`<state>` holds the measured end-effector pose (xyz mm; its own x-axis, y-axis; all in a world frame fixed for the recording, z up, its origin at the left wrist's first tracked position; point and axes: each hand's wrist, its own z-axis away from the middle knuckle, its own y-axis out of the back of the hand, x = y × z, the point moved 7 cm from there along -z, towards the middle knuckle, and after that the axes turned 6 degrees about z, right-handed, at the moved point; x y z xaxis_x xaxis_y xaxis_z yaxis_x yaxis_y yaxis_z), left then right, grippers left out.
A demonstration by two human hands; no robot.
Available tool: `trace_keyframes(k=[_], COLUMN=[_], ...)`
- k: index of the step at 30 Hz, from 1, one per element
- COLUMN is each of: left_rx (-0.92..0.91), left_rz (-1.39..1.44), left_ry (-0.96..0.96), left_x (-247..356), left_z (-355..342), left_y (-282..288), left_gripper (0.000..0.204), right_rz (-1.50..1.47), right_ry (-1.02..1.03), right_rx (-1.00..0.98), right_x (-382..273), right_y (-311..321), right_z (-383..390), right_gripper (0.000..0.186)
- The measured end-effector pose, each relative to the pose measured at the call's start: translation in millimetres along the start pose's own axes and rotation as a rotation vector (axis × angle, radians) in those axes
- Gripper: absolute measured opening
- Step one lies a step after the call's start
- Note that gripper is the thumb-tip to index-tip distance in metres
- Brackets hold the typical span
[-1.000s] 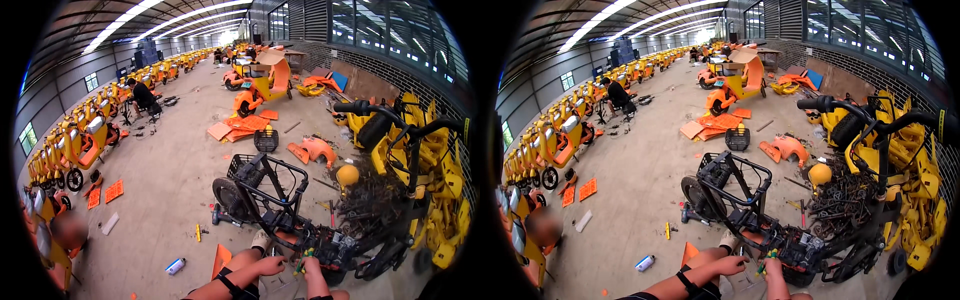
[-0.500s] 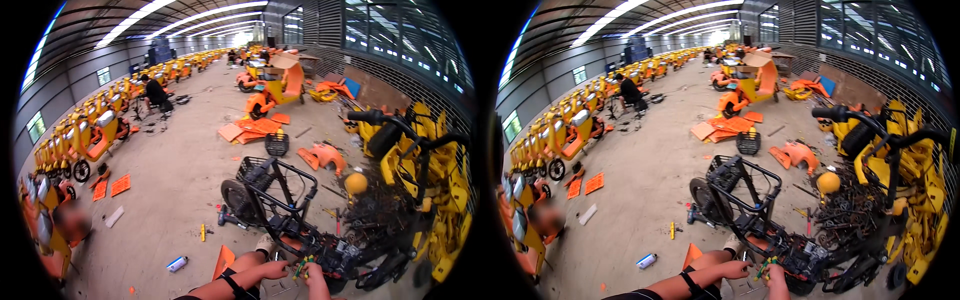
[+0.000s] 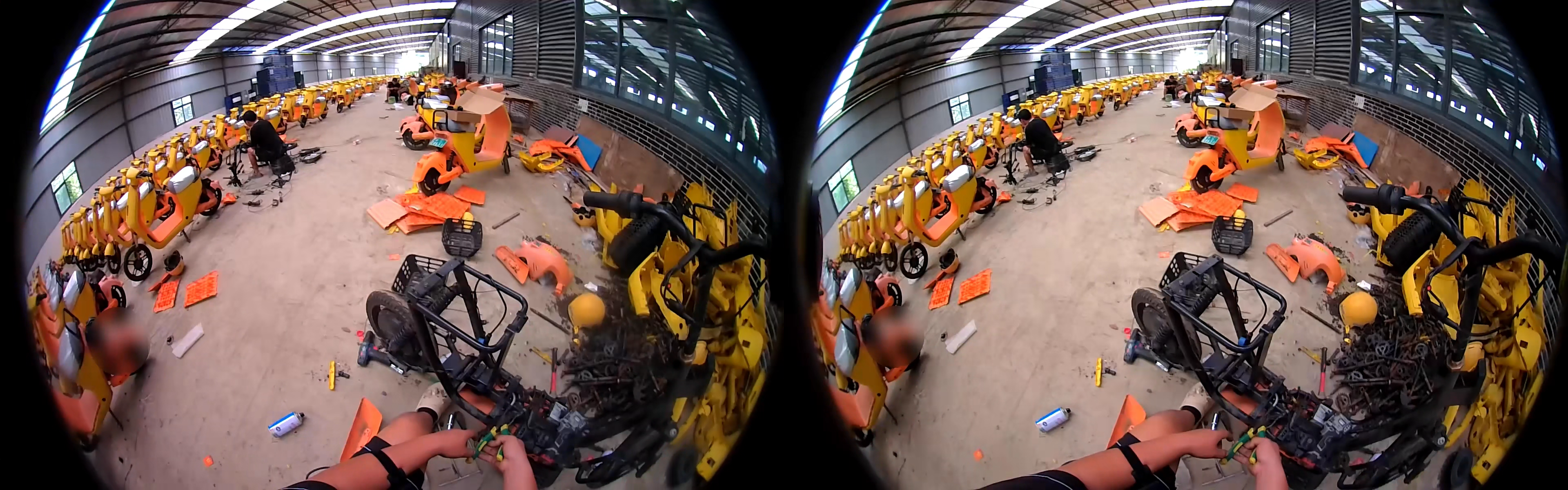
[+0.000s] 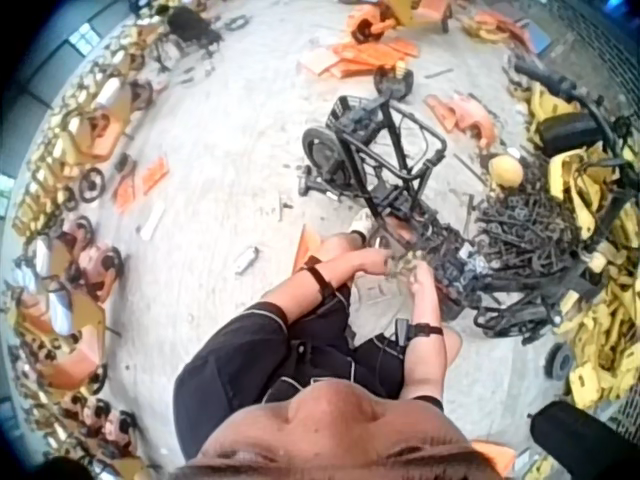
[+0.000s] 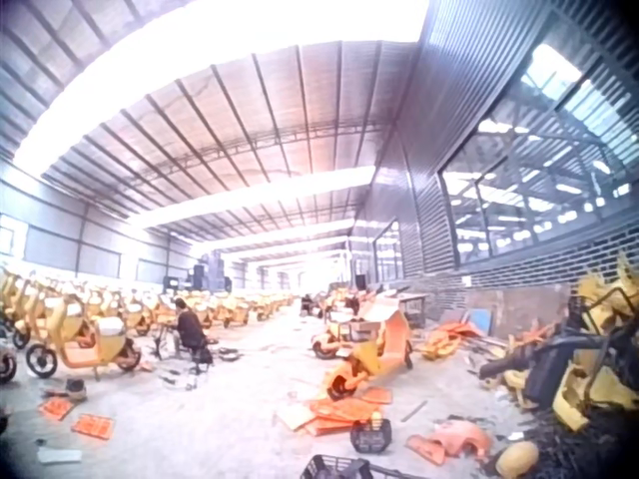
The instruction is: The person uses pliers and a hammer to work on the internal wiring and frame of an electric scooter, pulling on cables and striking a component with the tool.
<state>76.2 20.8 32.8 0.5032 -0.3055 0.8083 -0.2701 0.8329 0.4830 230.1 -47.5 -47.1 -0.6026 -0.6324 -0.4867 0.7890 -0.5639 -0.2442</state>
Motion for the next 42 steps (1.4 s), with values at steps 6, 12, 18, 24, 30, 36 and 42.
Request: trace_keyframes(k=[6,12,18,24,30,36,42], left_rx=[-0.076,-0.058,-0.073,-0.123,-0.219,-0.425,-0.375], left_rz=[0.072,-0.017,0.025,0.112,0.118,0.166,0.201], left_ry=[0.057,0.033,0.017,-0.036,-0.204,-0.125,-0.223], left_x=[-1,0,-2,3,15,17,19], left_z=[-3,-1,0,2,5,9,9], left_y=[-3,-2,-4,-11,-17,-35,-36], left_gripper=[0.060,0.059,0.059,0.060,0.060,0.061,0.065], right_rz=[-0.039,-0.037,-0.045,0.011,0.017,-0.158,-0.173], right_ry=[0.064,0.016,0.041,0.063,0.029,0.017,0.082], right_rx=[-0.100,0.012,0.034,0.055,0.129,-0.181,-0.206], right_x=[-4,-4,0,-8,-6,7,4], right_y=[-9,-6,-3,-7,0,4,-13], right_z=[11,14,10,28,25,-16,-4], right_gripper=[0.033,0.027,0.022,0.017,0.018,0.012,0.013])
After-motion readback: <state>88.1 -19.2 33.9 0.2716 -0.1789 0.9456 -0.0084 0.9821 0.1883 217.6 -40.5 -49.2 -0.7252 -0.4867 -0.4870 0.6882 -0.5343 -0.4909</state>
